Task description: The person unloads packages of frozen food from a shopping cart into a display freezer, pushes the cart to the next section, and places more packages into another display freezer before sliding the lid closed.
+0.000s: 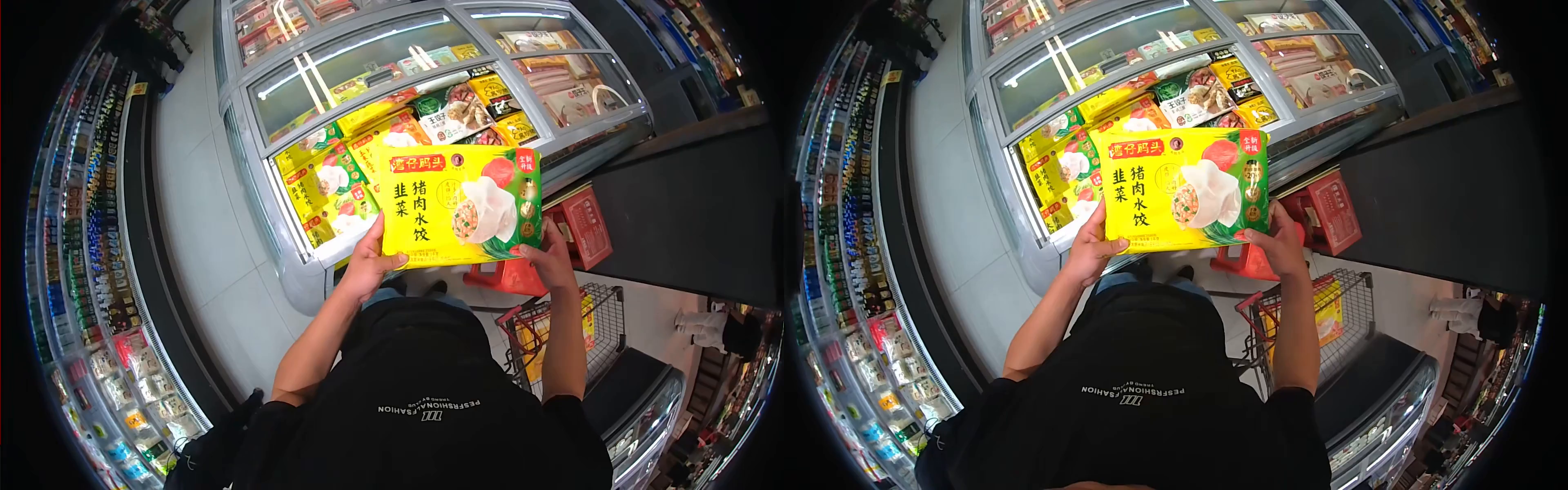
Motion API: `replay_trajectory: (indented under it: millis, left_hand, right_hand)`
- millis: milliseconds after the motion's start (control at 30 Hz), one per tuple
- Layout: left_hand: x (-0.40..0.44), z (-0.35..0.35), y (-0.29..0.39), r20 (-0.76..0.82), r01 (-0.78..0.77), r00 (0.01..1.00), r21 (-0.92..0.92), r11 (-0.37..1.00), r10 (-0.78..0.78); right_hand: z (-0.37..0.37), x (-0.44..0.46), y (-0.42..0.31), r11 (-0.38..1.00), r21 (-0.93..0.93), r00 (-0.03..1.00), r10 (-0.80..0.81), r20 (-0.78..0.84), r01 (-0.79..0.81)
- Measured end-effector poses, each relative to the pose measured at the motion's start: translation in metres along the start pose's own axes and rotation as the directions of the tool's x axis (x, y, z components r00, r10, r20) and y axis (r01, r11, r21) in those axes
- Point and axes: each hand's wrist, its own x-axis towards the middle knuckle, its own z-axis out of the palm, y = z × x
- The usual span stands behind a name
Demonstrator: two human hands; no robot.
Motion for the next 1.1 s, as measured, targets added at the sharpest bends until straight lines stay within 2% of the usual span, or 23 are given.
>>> replay_trajectory:
  millis: [167, 200, 467, 533, 633, 767, 867, 967, 1033, 1100]
  left_hand:
    - [0.005, -0.028, 0.016, -0.135, -0.011, 0.991, -0.017, 1.0, 0.009]
    - [0.009, -0.031, 0.019, -0.16, -0.014, 0.987, -0.019, 1.0, 0.011]
    - [0.051, -0.041, 0.013, -0.322, -0.026, 0.947, -0.022, 0.999, 0.017]
    - [0.069, -0.045, 0.013, -0.351, 0.001, 0.936, -0.051, 0.999, -0.019]
    - [0.103, -0.06, 0.018, -0.401, 0.05, 0.912, -0.104, 0.993, -0.088]
    - [0.159, -0.112, -0.003, -0.506, 0.122, 0.842, -0.162, 0.979, -0.189]
    - [0.193, -0.126, -0.002, -0.584, 0.181, 0.783, -0.114, 0.977, -0.213]
    - [0.23, -0.182, -0.041, -0.539, 0.142, 0.83, -0.046, 0.989, -0.144]
    - [0.25, -0.208, -0.06, -0.556, 0.158, 0.818, -0.03, 0.987, -0.148]
    - [0.261, -0.224, -0.074, -0.58, 0.162, 0.807, 0.036, 0.986, -0.112]
  right_hand:
    - [0.012, 0.056, 0.012, 0.994, -0.101, 0.995, 0.049, 0.087, -0.04]
    - [0.03, 0.062, -0.007, 0.995, -0.069, 0.993, 0.076, 0.095, -0.069]
    - [0.008, 0.151, 0.012, 0.989, -0.132, 0.959, 0.106, 0.264, -0.073]
    - [0.009, 0.175, 0.01, 0.987, -0.123, 0.941, 0.139, 0.309, -0.105]
    - [0.02, 0.219, 0.003, 0.941, -0.206, 0.906, 0.32, 0.277, -0.269]
    - [0.023, 0.29, 0.04, 0.935, -0.214, 0.859, 0.347, 0.376, -0.284]
    - [0.032, 0.343, 0.076, 0.877, -0.277, 0.831, 0.467, 0.302, -0.393]
    - [0.048, 0.381, 0.107, 0.839, -0.282, 0.819, 0.529, 0.223, -0.465]
    - [0.049, 0.409, 0.138, 0.831, -0.262, 0.815, 0.544, 0.202, -0.49]
    - [0.051, 0.432, 0.163, 0.794, -0.337, 0.796, 0.581, 0.173, -0.506]
